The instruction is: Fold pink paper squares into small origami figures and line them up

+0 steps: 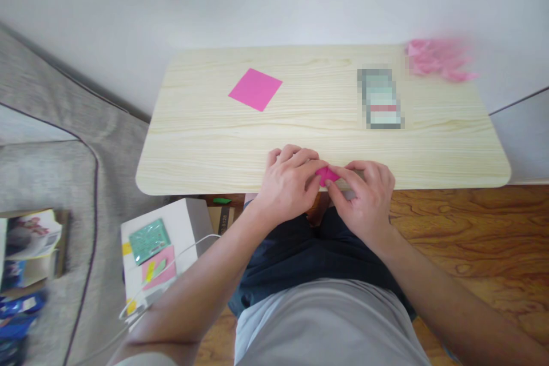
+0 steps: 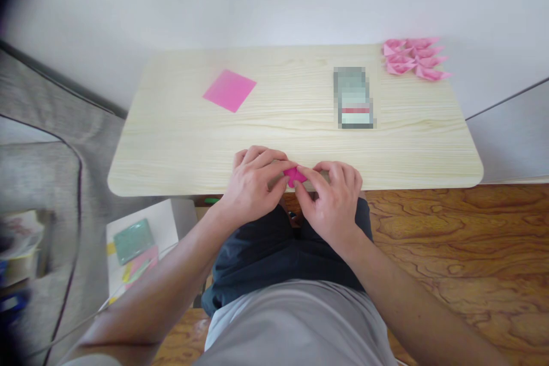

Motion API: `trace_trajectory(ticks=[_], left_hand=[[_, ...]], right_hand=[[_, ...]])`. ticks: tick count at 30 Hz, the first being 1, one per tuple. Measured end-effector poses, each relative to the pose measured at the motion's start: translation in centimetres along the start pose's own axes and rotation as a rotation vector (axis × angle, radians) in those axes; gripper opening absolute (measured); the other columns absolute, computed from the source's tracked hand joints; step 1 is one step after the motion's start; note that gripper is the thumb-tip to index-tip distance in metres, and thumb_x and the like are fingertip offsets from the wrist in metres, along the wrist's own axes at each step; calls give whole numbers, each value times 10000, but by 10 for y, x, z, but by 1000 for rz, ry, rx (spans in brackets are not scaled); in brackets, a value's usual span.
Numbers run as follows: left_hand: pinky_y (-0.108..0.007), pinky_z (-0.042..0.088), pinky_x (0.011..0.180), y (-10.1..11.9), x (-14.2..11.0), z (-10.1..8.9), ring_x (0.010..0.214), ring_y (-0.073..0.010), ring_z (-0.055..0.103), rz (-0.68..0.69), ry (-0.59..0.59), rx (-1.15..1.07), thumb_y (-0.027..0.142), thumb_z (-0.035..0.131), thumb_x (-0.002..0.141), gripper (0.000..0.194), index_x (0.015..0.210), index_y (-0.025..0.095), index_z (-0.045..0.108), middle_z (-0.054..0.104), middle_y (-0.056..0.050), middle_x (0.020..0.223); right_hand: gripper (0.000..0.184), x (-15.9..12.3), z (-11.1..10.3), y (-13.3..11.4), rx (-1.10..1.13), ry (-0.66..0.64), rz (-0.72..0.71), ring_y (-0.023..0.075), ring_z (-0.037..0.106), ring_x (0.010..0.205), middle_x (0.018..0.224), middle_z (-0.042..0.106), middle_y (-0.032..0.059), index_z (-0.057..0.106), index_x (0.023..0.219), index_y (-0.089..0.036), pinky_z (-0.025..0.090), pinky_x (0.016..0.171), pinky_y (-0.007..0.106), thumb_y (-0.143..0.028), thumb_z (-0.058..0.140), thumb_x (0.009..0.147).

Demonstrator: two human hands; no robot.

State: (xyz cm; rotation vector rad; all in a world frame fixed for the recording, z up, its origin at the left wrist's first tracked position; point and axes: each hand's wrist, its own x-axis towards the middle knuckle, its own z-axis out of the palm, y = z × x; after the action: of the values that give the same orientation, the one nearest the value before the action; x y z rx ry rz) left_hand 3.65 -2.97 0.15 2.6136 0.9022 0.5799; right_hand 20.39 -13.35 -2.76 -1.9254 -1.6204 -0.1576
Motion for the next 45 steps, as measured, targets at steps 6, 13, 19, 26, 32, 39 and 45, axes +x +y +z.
trace_trajectory(ticks=[6, 13, 19, 26, 32, 39, 45], left_hand=[[-485, 376, 1001, -7, 0, -1, 1156, -251, 594, 40, 4, 4, 298, 597, 1010, 234, 1163, 316, 773, 743, -10, 1227], [-480, 378, 1018, -11, -3, 0, 1164, -248, 592, 59, 22, 1, 331, 589, 1028, 234, 1166, 318, 778, 745, -18, 1230], [-476, 379, 1024, -13, -4, 2, 1159, -239, 593, 51, 40, -23, 350, 605, 1025, 212, 1114, 332, 796, 752, -9, 1213], [-485, 382, 1015, -12, -8, 7, 1155, -250, 584, 4, 64, -3, 393, 606, 1027, 221, 1127, 350, 798, 751, -3, 1240], [-479, 389, 1011, -5, -11, 12, 1145, -251, 583, -53, 93, 12, 395, 605, 1027, 234, 1177, 350, 779, 752, -1, 1252], [-495, 396, 1005, -1, -13, 11, 1147, -268, 587, -62, 92, 12, 376, 625, 1008, 240, 1192, 335, 774, 745, -27, 1263], [-510, 389, 1032, 2, -17, 7, 1197, -290, 570, -67, 55, 15, 349, 634, 988, 312, 1282, 331, 736, 719, -29, 1332]], right_hand=[[247, -4, 2, 0, -5, 7, 2, 295, 571, 1104, 1133, 694, 68, 788, 1165, -336, 403, 1016, 501, -381, 734, 928], [238, -4, 2, -1, -20, -6, 4, 296, 567, 1110, 1149, 697, 67, 794, 1153, -329, 411, 1017, 502, -376, 740, 926], [240, -4, 3, 0, -27, 3, 0, 286, 567, 1103, 1142, 698, 63, 795, 1151, -331, 417, 1010, 494, -375, 753, 920], [235, -5, 7, 1, -16, 26, -7, 281, 568, 1095, 1137, 690, 63, 793, 1140, -326, 416, 1007, 492, -366, 758, 912], [248, -6, 6, -1, 14, 20, 3, 296, 565, 1119, 1157, 684, 77, 778, 1159, -311, 408, 1025, 505, -358, 743, 918], [259, -7, 5, -2, 40, -7, 32, 315, 558, 1135, 1176, 674, 89, 770, 1178, -317, 390, 1038, 535, -346, 719, 926], [263, -1, -5, 0, 64, -68, 25, 301, 566, 1152, 1175, 678, 71, 766, 1189, -323, 389, 1053, 514, -329, 716, 931]])
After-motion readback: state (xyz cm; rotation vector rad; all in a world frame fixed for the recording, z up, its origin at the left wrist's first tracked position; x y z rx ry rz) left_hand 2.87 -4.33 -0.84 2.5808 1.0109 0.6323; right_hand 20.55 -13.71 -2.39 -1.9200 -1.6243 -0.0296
